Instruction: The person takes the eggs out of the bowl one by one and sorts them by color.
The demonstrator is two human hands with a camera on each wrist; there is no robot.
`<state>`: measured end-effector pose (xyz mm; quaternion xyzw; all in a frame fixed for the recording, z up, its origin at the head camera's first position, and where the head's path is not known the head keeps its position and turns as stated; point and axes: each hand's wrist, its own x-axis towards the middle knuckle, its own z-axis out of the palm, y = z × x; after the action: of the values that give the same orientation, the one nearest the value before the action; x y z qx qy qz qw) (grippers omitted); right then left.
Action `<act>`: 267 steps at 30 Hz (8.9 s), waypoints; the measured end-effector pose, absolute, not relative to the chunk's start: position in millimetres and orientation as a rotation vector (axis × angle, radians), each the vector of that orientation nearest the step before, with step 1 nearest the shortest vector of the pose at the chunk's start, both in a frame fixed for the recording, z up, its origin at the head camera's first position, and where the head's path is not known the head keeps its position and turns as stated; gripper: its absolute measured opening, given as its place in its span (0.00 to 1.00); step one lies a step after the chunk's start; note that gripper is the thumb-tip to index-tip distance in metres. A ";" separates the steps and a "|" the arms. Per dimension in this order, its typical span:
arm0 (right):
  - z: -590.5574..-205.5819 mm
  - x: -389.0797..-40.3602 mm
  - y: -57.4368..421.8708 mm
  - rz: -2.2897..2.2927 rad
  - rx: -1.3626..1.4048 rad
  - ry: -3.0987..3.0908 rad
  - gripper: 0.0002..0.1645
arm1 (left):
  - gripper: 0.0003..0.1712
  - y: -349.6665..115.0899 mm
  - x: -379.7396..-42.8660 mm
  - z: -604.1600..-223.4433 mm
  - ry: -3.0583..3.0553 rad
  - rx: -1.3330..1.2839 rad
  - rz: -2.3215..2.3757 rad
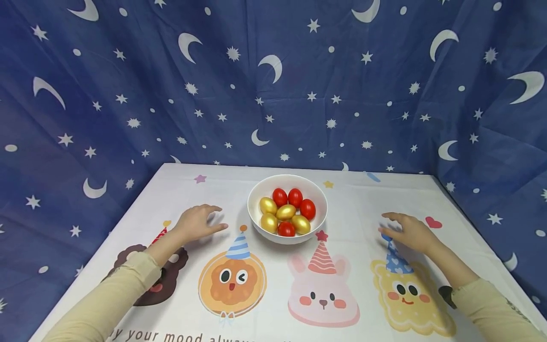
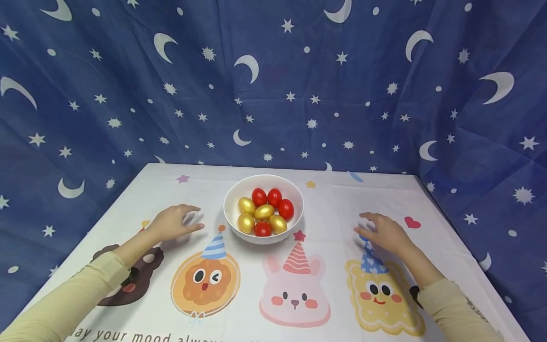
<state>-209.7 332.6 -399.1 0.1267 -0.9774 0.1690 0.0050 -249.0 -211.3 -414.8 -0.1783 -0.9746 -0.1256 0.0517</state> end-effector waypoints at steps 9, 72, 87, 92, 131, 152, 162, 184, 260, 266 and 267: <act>-395.0 -210.4 327.6 0.618 0.362 -3.072 0.29 | 0.34 -203.8 -250.6 -411.4 -2.986 -0.519 -0.493; -350.2 -193.2 188.8 1.298 0.534 -2.691 0.15 | 0.28 -119.6 -293.4 -377.2 -2.837 0.228 -2.021; -324.2 -214.0 164.3 1.054 0.680 -2.838 0.14 | 0.23 -116.8 -305.1 -366.0 -2.873 0.358 -2.001; -321.7 -226.6 160.6 0.963 0.759 -2.877 0.13 | 0.26 -122.0 -310.7 -373.3 -2.830 0.395 -2.173; -332.7 -291.9 128.5 0.369 0.775 -3.313 0.15 | 0.23 -117.0 -305.3 -363.0 -2.869 0.430 -1.965; -361.6 -286.0 116.1 0.330 0.657 -3.224 0.10 | 0.22 -120.3 -307.0 -363.9 -2.890 0.342 -1.952; -364.7 -284.1 114.9 0.282 0.718 -3.174 0.11 | 0.23 -122.4 -307.2 -362.4 -2.871 0.401 -2.036; -366.0 -282.8 123.0 0.358 0.784 -3.108 0.16 | 0.25 -125.0 -303.5 -371.2 -2.713 0.615 -2.282; -325.6 -243.3 202.3 1.002 0.550 -2.905 0.25 | 0.28 -124.9 -298.0 -380.2 -2.578 0.618 -2.394; -331.4 -248.7 210.9 1.001 0.483 -2.938 0.25 | 0.27 -125.5 -299.0 -380.7 -2.585 0.645 -2.387; -333.5 -251.0 212.8 0.998 0.481 -2.940 0.25 | 0.27 -125.7 -299.2 -380.6 -2.586 0.645 -2.385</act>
<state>-251.0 212.8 -333.5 0.1531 -0.9358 0.3177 -0.0004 -299.2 -125.7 -380.6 0.1760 -0.7060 -0.6511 -0.2159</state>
